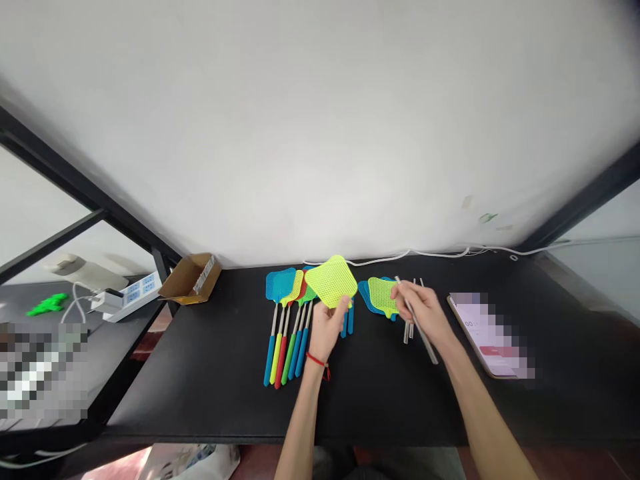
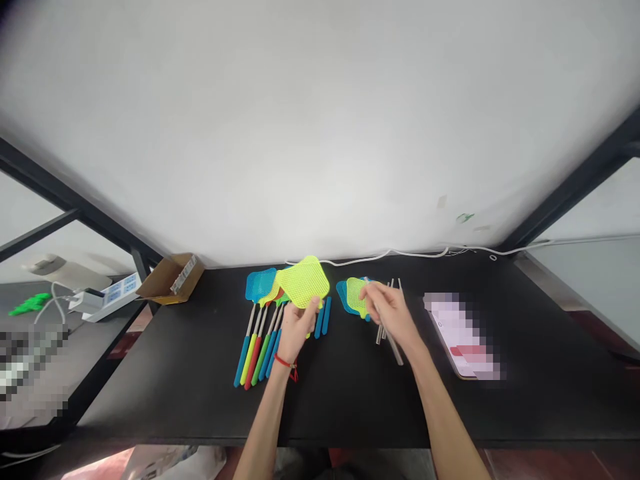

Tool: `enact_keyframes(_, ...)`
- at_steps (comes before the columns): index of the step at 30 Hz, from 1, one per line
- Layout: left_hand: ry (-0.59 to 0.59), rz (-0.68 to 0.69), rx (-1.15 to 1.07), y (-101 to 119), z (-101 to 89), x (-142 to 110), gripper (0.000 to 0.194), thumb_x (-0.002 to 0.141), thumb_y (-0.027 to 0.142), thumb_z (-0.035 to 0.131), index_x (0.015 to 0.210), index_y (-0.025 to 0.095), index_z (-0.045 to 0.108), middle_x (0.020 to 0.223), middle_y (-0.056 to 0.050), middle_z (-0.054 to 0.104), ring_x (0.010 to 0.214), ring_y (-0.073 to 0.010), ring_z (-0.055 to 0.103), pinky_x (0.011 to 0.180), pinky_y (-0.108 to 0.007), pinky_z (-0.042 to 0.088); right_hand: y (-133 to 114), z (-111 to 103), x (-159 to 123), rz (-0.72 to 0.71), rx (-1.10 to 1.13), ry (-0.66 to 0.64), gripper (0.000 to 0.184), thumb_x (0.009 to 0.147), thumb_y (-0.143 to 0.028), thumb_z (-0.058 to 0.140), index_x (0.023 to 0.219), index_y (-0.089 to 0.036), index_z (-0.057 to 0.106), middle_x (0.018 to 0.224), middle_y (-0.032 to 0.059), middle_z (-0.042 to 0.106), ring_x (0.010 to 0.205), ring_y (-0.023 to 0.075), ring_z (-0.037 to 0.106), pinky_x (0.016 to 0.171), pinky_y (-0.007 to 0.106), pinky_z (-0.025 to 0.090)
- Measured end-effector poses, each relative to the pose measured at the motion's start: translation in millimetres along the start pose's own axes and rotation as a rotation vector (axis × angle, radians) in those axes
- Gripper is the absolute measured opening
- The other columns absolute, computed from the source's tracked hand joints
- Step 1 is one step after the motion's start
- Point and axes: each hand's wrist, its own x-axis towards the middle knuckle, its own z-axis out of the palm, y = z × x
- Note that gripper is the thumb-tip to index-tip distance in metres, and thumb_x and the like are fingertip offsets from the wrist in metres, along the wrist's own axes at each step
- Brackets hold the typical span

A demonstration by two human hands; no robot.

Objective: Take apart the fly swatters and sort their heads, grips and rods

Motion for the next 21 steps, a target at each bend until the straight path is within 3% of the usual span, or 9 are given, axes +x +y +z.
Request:
enact_keyframes(5, -0.177, -0.023, 0.247, -14.7, 31.6, -1.7, 0.040, 0.092, 0.052, 0.057, 0.080, 0.015, 0.066, 0.064, -0.002, 0.057, 0.051, -0.0112, 0.044, 0.048, -0.024, 0.031, -2.9, -42.7, 3.3, -0.092, -0.333, 0.366, 0.040, 0.098, -0.050, 0.048, 0.097, -0.018, 0.072, 0.055, -0.0036, 0.038, 0.046, 0.0133, 0.032, 0.045, 0.028, 0.023)
enact_keyframes(9, -0.213, 0.007, 0.367, -21.8, 54.0, 1.4, 0.040, 0.094, 0.046, 0.054, 0.067, 0.017, 0.061, 0.065, -0.003, 0.059, 0.058, -0.0145, 0.050, 0.054, -0.026, 0.033, 9.0, -64.5, 6.3, -0.049, -0.733, 0.493, 0.037, 0.094, -0.033, 0.046, 0.106, -0.017, 0.076, 0.060, 0.0020, 0.056, 0.054, 0.0186, 0.050, 0.057, 0.031, 0.036)
enact_keyframes(14, -0.204, -0.022, 0.429, -22.0, 64.0, 3.8, 0.044, 0.094, 0.041, 0.053, 0.057, 0.019, 0.052, 0.059, -0.002, 0.055, 0.057, -0.0142, 0.048, 0.056, -0.027, 0.032, 28.5, -74.7, 9.7, 0.075, -1.091, 0.443, 0.043, 0.093, -0.031, 0.046, 0.121, -0.012, 0.073, 0.076, 0.0117, 0.072, 0.076, 0.0288, 0.065, 0.071, 0.035, 0.041)
enact_keyframes(21, -0.128, -0.061, 0.377, -23.0, 63.5, -0.8, 0.046, 0.094, 0.047, 0.054, 0.059, 0.018, 0.060, 0.060, -0.004, 0.062, 0.060, -0.0170, 0.058, 0.059, -0.028, 0.040, 46.5, -77.0, 10.4, 0.142, -1.188, 0.355, 0.049, 0.096, -0.034, 0.049, 0.136, -0.011, 0.064, 0.086, 0.0141, 0.075, 0.084, 0.0318, 0.069, 0.074, 0.037, 0.044)
